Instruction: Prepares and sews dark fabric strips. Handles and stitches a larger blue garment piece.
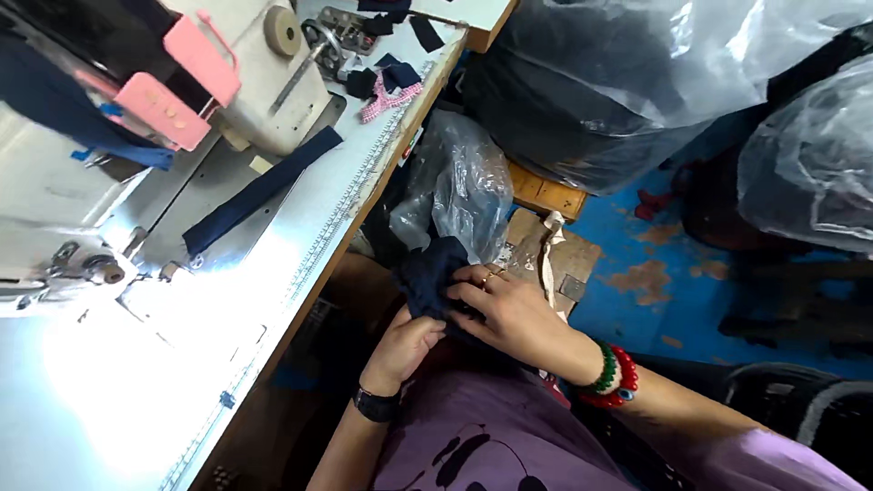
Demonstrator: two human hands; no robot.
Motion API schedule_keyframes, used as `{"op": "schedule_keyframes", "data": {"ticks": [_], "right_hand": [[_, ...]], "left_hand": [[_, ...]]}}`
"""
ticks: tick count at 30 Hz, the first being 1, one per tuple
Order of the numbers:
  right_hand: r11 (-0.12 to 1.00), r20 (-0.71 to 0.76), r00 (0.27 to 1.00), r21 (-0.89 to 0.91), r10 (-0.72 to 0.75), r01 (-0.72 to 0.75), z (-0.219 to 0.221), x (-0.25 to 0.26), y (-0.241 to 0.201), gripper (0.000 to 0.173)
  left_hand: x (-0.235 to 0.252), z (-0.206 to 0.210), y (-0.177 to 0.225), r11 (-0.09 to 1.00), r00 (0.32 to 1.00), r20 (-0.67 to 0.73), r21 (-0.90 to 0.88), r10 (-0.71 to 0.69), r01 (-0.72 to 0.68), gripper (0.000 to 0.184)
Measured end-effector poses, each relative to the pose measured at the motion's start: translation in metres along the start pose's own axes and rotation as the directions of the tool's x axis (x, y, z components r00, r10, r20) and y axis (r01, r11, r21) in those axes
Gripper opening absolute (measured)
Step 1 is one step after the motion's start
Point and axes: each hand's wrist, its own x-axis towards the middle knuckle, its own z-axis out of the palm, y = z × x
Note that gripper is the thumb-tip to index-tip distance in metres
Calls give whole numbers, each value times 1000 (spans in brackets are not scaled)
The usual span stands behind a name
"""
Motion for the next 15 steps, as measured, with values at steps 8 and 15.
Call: {"op": "schedule_keyframes", "data": {"ticks": [8,15], "right_hand": [[884,-45,975,415,-216,215,-5,35,-36,22],[548,-72,984,823,-161,150,-10,151,-30,47]], "left_hand": [[-33,-3,50,966,943,-248,187,224,-180,23],[-114,-4,172,711,898,301,550,321,-439,30]]}}
